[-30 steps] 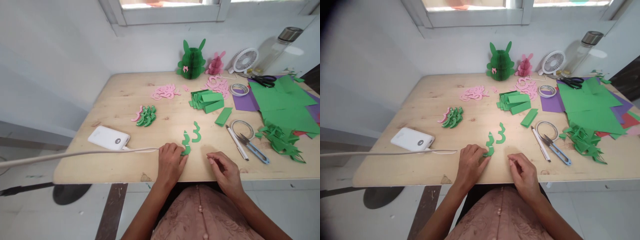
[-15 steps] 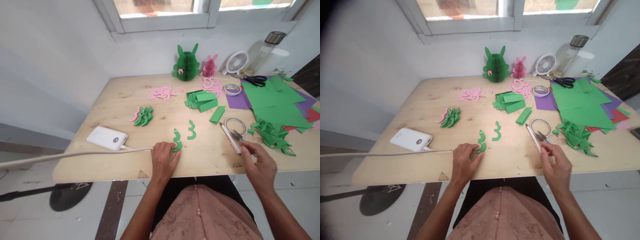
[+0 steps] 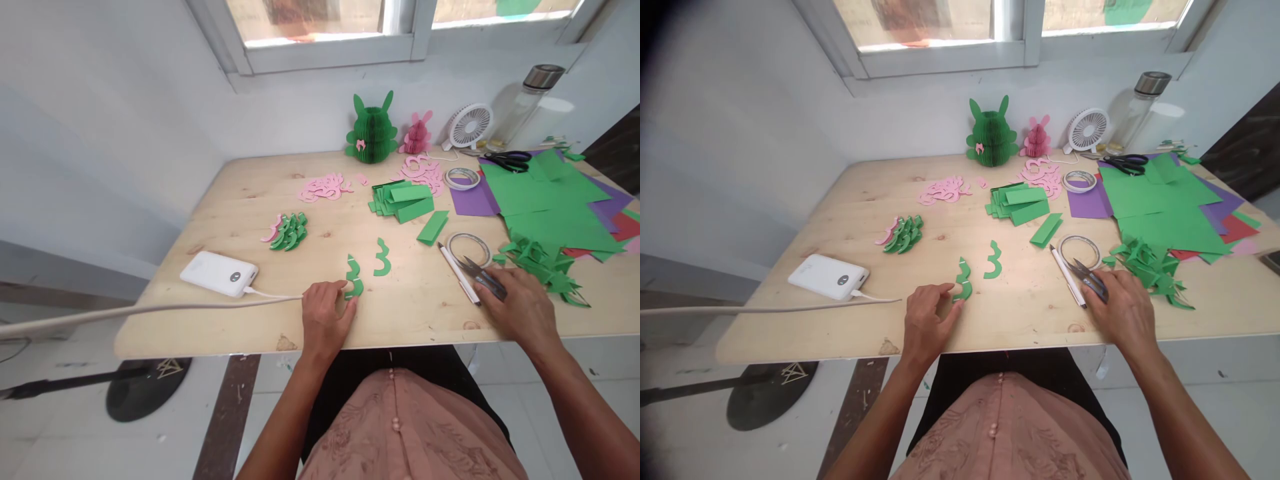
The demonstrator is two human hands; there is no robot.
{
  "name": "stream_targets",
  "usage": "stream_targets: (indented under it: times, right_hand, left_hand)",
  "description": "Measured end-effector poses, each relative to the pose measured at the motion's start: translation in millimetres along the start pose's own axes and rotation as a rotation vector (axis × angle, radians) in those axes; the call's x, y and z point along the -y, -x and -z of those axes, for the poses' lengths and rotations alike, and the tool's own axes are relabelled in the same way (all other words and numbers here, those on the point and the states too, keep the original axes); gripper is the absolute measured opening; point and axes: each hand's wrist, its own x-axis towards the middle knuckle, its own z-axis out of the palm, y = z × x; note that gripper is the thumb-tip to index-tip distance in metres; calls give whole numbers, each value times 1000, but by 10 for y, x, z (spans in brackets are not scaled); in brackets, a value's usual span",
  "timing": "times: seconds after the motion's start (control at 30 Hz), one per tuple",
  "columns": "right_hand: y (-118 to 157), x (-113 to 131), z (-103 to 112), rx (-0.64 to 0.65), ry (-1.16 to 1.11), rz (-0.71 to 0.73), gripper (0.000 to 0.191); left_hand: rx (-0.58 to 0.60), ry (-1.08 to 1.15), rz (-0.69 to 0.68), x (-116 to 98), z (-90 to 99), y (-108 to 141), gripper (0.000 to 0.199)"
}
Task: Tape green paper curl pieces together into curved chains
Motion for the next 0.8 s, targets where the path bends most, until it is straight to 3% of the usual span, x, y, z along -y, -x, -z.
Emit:
stream_targets:
  times: [0.2,0.3,0.37,0.57,0.8]
  right_hand:
    - [10,22,-18,-37,-100,-113,36]
    - [33,69,26,-110,-272,-320,37]
    - [45,103,54,-163,-362,-463,38]
    - [69,141,62,-278,-520,-581,41]
    - [87,127,47,-352,-535,-574,39]
  left_hand:
    - [-81,47,-62,-90,48,4,9]
    - [-111,113,-124,-241,30,-24,7]
    - [-71,172,-177,-390,-25,-84,8]
    - [193,202,-449,-946,-425,-472,20]
    - [313,51,-654,-1427,-982,-870,19]
